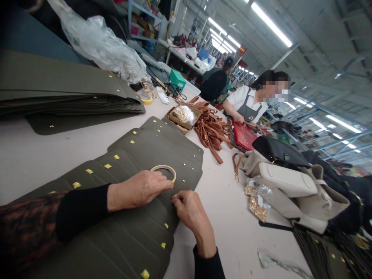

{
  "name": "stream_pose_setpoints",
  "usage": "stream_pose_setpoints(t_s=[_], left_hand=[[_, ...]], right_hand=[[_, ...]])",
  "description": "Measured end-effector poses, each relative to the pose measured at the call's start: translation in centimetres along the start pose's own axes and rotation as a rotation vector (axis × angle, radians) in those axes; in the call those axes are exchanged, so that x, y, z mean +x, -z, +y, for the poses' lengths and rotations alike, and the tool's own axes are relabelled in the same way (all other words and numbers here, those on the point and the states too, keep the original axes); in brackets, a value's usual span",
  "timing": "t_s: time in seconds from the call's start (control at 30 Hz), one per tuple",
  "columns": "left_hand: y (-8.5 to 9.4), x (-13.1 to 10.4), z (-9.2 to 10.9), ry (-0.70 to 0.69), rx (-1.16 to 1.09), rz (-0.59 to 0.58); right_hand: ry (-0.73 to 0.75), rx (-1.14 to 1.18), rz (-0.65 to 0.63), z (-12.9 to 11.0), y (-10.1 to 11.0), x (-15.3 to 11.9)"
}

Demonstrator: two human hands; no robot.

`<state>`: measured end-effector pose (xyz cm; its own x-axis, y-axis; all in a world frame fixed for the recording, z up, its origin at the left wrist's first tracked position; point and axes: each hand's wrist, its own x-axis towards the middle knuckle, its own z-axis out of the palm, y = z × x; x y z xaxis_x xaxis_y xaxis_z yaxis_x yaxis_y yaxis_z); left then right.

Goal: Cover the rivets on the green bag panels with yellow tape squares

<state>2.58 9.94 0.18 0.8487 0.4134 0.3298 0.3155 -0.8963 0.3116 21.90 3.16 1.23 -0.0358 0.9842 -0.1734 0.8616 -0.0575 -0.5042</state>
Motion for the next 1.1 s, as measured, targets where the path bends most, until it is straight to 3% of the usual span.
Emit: stream_pose_setpoints(t_s=[0.13,0.23,0.33,0.57,0.8,0.87,0.97,1.1], left_hand=[[0.2,0.0,0.0,-0.003,-0.129,0.091],[-0.1,-0.1,0.0,0.034,-0.168,0.119],[-0.4,-0.1,0.0,0.046,-0.142,0.122],[-0.5,0.1,0.3,0.060,-0.093,0.102],[0.0,0.8,0.0,0.138,-0.100,0.089],[-0.3,0.9,-0.1,0.135,-0.062,0.141],[-0.6,1.1,0.2,0.075,0.015,0.218],[-0.8,1.0,0.9,-0.017,0.050,0.290]], right_hand=[[0.071,0.253,0.289,-0.2,-0.1,-0.7],[0.215,0.313,0.387,-0.9,-0.5,-1.0],[0.336,0.230,0.440,-1.6,-0.9,-1.0],[0.469,0.021,0.562,-1.3,-1.8,-0.6],[0.479,-0.140,0.703,-1.1,-2.6,-0.3],[0.417,-0.044,0.719,-1.5,-2.6,-0.2],[0.166,0.298,0.647,-1.9,-2.5,0.1],[-0.151,0.747,0.560,-0.2,-2.2,1.0]])
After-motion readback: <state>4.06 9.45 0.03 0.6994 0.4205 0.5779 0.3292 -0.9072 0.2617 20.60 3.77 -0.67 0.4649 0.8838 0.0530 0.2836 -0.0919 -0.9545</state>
